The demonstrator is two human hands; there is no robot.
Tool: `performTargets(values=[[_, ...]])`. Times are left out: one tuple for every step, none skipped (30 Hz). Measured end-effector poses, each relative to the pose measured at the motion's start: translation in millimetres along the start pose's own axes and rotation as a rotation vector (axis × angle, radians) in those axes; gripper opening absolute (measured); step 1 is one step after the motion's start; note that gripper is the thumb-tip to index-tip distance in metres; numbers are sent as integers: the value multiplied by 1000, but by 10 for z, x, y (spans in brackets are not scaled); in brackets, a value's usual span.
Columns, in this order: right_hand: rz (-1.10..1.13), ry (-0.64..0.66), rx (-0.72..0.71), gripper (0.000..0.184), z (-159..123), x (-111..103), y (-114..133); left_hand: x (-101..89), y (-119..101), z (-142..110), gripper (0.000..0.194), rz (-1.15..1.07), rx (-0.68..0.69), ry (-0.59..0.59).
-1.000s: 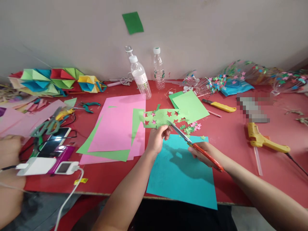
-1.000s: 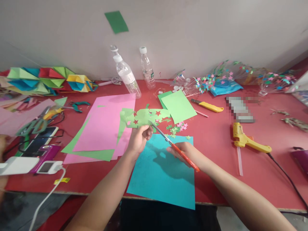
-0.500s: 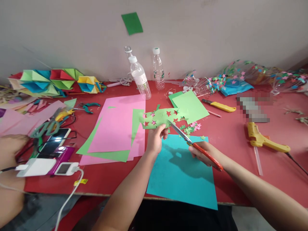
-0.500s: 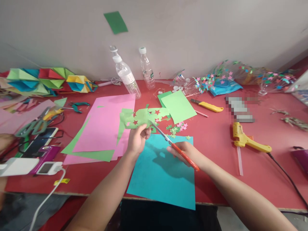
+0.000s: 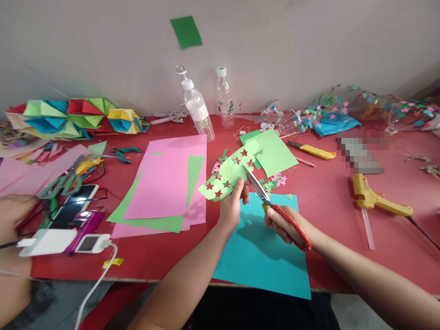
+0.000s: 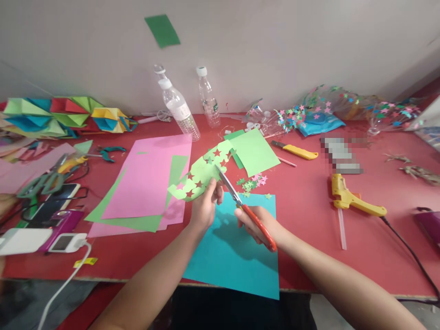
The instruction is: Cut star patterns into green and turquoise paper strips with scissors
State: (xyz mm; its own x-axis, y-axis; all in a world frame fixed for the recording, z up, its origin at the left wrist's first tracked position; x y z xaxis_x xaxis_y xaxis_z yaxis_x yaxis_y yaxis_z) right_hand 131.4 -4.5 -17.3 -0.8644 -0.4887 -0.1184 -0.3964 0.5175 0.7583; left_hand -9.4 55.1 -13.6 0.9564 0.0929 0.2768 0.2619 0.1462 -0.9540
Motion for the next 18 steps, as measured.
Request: performTargets(values=[[8, -3, 3, 67, 4, 16, -1, 1, 11, -14, 43, 14, -6, -9], [16, -4, 4, 67, 7, 33, -2, 2, 23, -29, 43, 35, -10, -13], [27, -5, 3, 67, 9, 48, -1, 4, 35, -43, 45, 64, -11, -9], [37, -5, 0, 66, 11, 63, 0, 7, 45, -57, 47, 98, -10, 2], [47, -6, -3, 66, 13, 73, -1, 8, 54, -69, 49, 132, -6, 12], [54, -5, -6, 66, 16, 83, -3, 9, 62, -79, 51, 160, -5, 20], [58, -2, -9, 66, 19, 93, -7, 7, 71, -87, 52, 180, -7, 25], [64, 2, -10, 66, 24, 102, -12, 7, 79, -93, 53, 190, -10, 26], [70, 3, -10, 66, 29, 108, -20, 8, 85, -96, 53, 191, -13, 27], [76, 3, -7, 66, 34, 114, -30, 11, 89, -98, 53, 187, -19, 27], [85, 3, -3, 66, 38, 119, -39, 15, 93, -98, 53, 183, -26, 29], [95, 3, 0, 65, 41, 124, -46, 19, 94, -97, 53, 181, -32, 30], [104, 1, 2, 65, 43, 127, -50, 21, 92, -95, 54, 181, -35, 29], [109, -1, 4, 64, 43, 131, -52, 22, 88, -94, 54, 184, -36, 27], [110, -5, 4, 64, 41, 132, -50, 22, 83, -92, 54, 188, -35, 27], [108, -9, 1, 64, 37, 132, -44, 23, 79, -90, 54, 195, -32, 29], [102, -16, -3, 63, 33, 128, -36, 24, 76, -89, 54, 203, -30, 33], [95, -23, -4, 63, 29, 123, -28, 24, 75, -89, 54, 208, -30, 38]])
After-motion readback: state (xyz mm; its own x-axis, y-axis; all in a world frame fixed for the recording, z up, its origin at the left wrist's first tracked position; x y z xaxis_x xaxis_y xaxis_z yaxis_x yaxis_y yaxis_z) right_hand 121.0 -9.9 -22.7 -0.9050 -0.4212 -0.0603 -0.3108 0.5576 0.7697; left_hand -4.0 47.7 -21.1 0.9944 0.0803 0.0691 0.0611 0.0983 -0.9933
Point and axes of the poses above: each hand's wrist, its own z-axis towards the middle knuckle, its own x-axis out of the palm, y = z × x, the point moved 7 cm from there along z, towards the middle knuckle, and after that the axes turned 13 degrees about x, right-handed, at the moved point
